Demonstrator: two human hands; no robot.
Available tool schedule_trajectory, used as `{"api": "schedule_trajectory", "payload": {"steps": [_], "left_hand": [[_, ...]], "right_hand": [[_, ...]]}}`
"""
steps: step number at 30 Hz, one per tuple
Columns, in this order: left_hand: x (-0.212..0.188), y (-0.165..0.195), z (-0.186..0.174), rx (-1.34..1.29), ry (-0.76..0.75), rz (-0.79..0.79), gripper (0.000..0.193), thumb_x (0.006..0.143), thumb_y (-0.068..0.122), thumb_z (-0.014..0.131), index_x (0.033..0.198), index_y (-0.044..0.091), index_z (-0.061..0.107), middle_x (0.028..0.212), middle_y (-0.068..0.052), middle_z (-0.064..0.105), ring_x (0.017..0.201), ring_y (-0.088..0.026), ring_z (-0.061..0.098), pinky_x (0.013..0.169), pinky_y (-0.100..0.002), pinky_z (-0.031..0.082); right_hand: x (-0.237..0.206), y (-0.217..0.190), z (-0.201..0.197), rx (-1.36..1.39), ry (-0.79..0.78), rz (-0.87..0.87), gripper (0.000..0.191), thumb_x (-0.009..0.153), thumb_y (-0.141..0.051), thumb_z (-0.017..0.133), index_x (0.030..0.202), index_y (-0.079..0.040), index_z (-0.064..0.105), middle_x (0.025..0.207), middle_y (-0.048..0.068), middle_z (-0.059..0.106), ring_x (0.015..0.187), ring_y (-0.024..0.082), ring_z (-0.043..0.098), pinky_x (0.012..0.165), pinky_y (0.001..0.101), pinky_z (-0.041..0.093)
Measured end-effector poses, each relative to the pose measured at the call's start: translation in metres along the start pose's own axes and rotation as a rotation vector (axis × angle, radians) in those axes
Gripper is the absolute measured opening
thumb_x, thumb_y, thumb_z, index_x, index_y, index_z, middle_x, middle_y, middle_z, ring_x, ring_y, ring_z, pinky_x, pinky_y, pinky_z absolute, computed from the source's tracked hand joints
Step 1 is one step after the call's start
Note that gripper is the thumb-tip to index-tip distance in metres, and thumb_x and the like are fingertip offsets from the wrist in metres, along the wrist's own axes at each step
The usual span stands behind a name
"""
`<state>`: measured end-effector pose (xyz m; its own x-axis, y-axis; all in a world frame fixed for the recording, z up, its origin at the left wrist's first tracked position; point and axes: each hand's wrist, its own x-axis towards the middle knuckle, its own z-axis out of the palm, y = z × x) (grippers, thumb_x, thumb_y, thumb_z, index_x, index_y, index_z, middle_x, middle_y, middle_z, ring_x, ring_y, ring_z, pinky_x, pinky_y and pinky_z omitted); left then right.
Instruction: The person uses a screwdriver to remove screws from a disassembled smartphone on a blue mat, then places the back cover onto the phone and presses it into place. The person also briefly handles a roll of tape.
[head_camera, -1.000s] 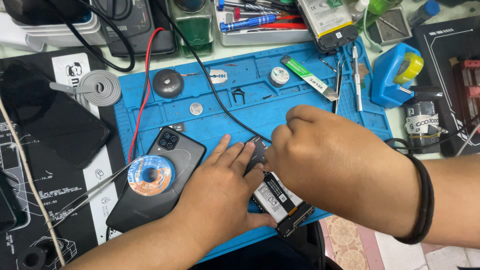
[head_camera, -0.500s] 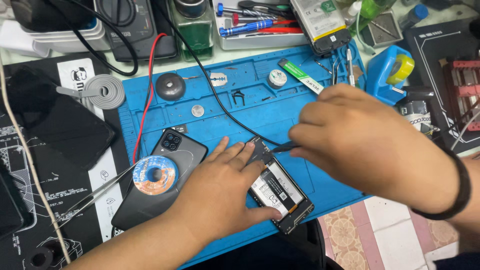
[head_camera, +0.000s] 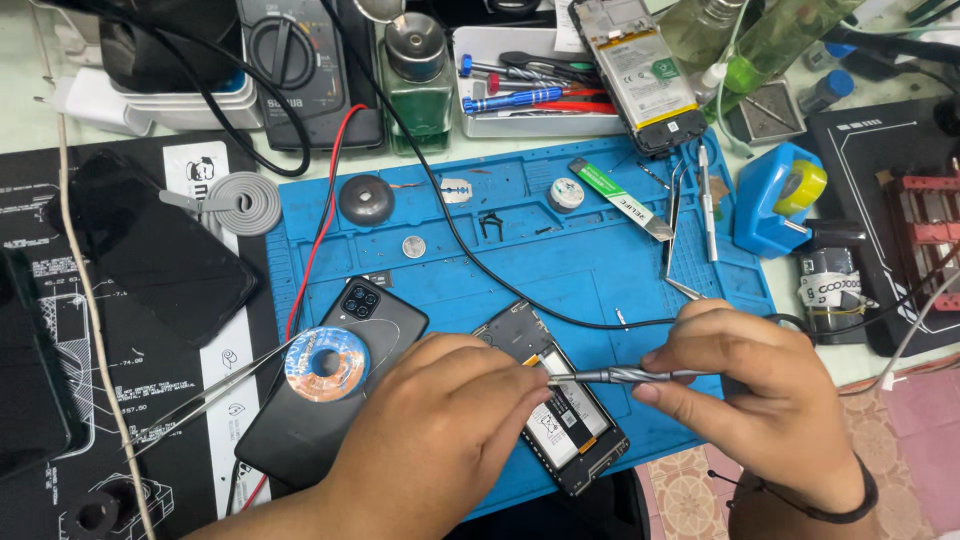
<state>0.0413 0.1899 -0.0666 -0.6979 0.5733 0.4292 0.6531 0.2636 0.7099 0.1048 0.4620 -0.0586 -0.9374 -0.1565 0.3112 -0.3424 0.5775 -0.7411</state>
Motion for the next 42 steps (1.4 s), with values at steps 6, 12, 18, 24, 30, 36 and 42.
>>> {"api": "schedule_trajectory", "payload": {"steps": [6, 12, 18, 24, 30, 36, 42], "left_hand": [[-0.01, -0.001, 0.006, -0.029, 0.035, 0.017, 0.015, 0.085, 0.012, 0.081, 0.097, 0.006, 0.075, 0.095, -0.006, 0.075, 0.092, -0.026, 0.071, 0.08, -0.037, 0.056], [-0.014, 0.001, 0.015, -0.32, 0.011, -0.223, 0.013, 0.084, 0.009, 0.082, 0.096, 0.006, 0.078, 0.092, -0.005, 0.08, 0.087, -0.019, 0.079, 0.079, -0.03, 0.06], [-0.026, 0.009, 0.035, -0.646, 0.037, -0.476, 0.01, 0.085, 0.002, 0.081, 0.094, 0.002, 0.076, 0.095, -0.01, 0.082, 0.093, -0.018, 0.08, 0.084, -0.032, 0.062], [-0.039, 0.007, 0.049, -0.785, 0.032, -0.427, 0.013, 0.084, -0.004, 0.081, 0.093, 0.001, 0.073, 0.1, -0.014, 0.081, 0.099, -0.023, 0.08, 0.09, -0.036, 0.063], [-0.042, 0.0, 0.052, -0.634, -0.062, -0.293, 0.016, 0.085, 0.0, 0.084, 0.096, 0.004, 0.074, 0.101, -0.01, 0.082, 0.099, -0.021, 0.082, 0.086, -0.033, 0.066], [-0.04, 0.001, 0.062, -0.819, -0.049, -0.379, 0.015, 0.087, -0.003, 0.083, 0.096, 0.002, 0.072, 0.104, -0.013, 0.082, 0.1, -0.024, 0.082, 0.089, -0.036, 0.066], [-0.045, -0.003, 0.066, -0.793, -0.027, -0.322, 0.016, 0.085, -0.002, 0.084, 0.097, 0.002, 0.073, 0.099, -0.014, 0.081, 0.096, -0.024, 0.082, 0.087, -0.036, 0.066]], "right_hand": [[-0.016, 0.01, 0.008, 0.046, 0.028, 0.114, 0.03, 0.066, -0.005, 0.087, 0.093, 0.0, 0.073, 0.088, 0.008, 0.074, 0.084, 0.018, 0.07, 0.073, 0.0304, 0.055], [-0.039, 0.029, 0.01, 0.162, 0.07, 0.178, 0.032, 0.067, -0.004, 0.088, 0.095, -0.001, 0.073, 0.09, 0.008, 0.074, 0.083, 0.017, 0.07, 0.074, 0.0302, 0.054], [-0.067, 0.052, 0.028, 0.567, 0.116, 0.303, 0.029, 0.076, 0.001, 0.085, 0.101, 0.001, 0.07, 0.1, 0.012, 0.071, 0.103, 0.025, 0.066, 0.088, 0.0377, 0.054], [-0.075, 0.064, 0.037, 0.742, 0.059, 0.239, 0.023, 0.083, -0.001, 0.083, 0.102, 0.004, 0.072, 0.093, 0.012, 0.069, 0.097, 0.026, 0.063, 0.085, 0.0393, 0.053], [-0.068, 0.06, 0.015, 0.528, -0.011, 0.156, 0.015, 0.081, -0.007, 0.082, 0.09, 0.004, 0.076, 0.074, 0.008, 0.068, 0.074, 0.02, 0.06, 0.064, 0.0331, 0.048], [-0.067, 0.059, 0.016, 0.629, 0.031, 0.171, 0.016, 0.084, -0.008, 0.081, 0.091, 0.005, 0.074, 0.076, 0.009, 0.065, 0.078, 0.022, 0.058, 0.066, 0.0344, 0.048], [-0.071, 0.066, 0.019, 0.631, 0.02, 0.183, 0.02, 0.085, -0.011, 0.082, 0.091, 0.006, 0.075, 0.075, 0.008, 0.064, 0.077, 0.022, 0.058, 0.068, 0.036, 0.048]]}}
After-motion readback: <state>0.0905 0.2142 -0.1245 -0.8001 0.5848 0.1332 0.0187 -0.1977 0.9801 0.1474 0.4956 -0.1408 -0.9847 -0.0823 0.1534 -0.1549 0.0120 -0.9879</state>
